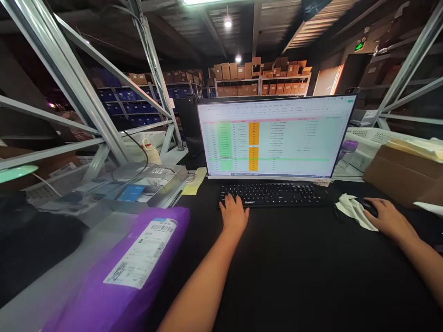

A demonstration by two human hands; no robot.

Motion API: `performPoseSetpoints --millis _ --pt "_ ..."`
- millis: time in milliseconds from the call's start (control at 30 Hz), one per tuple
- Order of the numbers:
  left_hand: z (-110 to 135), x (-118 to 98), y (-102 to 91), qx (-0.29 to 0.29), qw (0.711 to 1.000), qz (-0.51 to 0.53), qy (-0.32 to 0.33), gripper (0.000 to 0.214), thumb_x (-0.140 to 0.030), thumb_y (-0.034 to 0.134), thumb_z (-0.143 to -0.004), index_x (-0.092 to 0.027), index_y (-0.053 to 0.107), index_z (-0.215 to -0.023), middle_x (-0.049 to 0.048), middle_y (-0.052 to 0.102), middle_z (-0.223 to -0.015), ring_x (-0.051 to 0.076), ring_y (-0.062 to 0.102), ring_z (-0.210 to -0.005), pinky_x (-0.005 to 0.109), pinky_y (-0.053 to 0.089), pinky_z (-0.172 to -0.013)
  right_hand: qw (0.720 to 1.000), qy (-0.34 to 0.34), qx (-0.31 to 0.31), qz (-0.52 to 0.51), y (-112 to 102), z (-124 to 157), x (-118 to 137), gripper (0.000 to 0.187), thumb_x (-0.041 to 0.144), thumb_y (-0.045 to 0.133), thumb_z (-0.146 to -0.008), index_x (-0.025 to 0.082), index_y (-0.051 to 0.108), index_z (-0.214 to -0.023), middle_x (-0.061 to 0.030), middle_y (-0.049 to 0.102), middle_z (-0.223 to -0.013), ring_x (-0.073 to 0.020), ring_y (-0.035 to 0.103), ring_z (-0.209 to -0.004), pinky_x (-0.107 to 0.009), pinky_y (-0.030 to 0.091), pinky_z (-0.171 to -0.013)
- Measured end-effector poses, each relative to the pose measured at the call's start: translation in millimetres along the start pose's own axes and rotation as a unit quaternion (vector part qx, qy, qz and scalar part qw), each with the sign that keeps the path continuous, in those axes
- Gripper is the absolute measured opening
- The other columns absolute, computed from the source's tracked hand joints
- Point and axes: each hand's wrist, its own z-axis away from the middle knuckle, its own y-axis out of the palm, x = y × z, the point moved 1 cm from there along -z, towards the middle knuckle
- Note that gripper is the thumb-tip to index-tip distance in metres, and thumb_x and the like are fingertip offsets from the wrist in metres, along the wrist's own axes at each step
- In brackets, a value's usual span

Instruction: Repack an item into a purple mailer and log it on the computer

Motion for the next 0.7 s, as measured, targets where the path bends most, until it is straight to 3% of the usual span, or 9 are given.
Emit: performPoseSetpoints --millis 233,367,500,700 --pt "-3.0 2.8 -3.3 0.028 0.995 0.087 -0.027 0.086 -0.052 0.067 -0.086 -0.01 0.035 -0.153 0.0307 0.017 -0.168 0.044 0.028 -0.153 0.062 0.027 -0.122 0.999 -0.004 0.033 -0.012 -8.1 -0.2 14.2 0.053 0.049 0.038 -0.093 0.019 0.065 -0.128 -0.0198 0.051 -0.142 -0.0307 0.055 -0.127 -0.038 0.044 -0.108" --pt "-3.0 3.6 -6.3 0.052 0.992 0.114 -0.007 0.077 -0.053 0.072 -0.081 -0.02 0.046 -0.146 0.0259 0.007 -0.171 0.047 0.022 -0.155 0.068 0.022 -0.122 1.0 -0.003 0.007 -0.017 -1.3 -4.3 11.6 0.056 0.048 0.041 -0.092 0.018 0.061 -0.133 -0.0198 0.054 -0.139 -0.0303 0.057 -0.126 -0.037 0.041 -0.112" --pt "0.6 2.0 -5.9 0.055 0.992 0.111 0.007 0.062 -0.053 0.072 -0.082 -0.023 0.058 -0.135 0.0223 0.008 -0.172 0.046 0.018 -0.157 0.072 0.021 -0.12 0.999 -0.012 -0.003 -0.031 9.8 -11.0 5.3 0.065 0.052 0.039 -0.089 0.015 0.056 -0.139 -0.0222 0.055 -0.139 -0.0338 0.053 -0.132 -0.042 0.044 -0.11" --pt "6.0 -3.4 -3.7 0.017 0.998 0.065 0.016 0.062 -0.054 0.068 -0.086 -0.021 0.058 -0.137 0.0236 0.02 -0.17 0.041 0.021 -0.157 0.067 0.019 -0.124 0.998 -0.014 -0.023 -0.065 24.8 -20.5 -5.4 0.069 0.058 0.038 -0.081 0.018 0.059 -0.133 -0.0236 0.059 -0.131 -0.0375 0.056 -0.129 -0.046 0.047 -0.107"
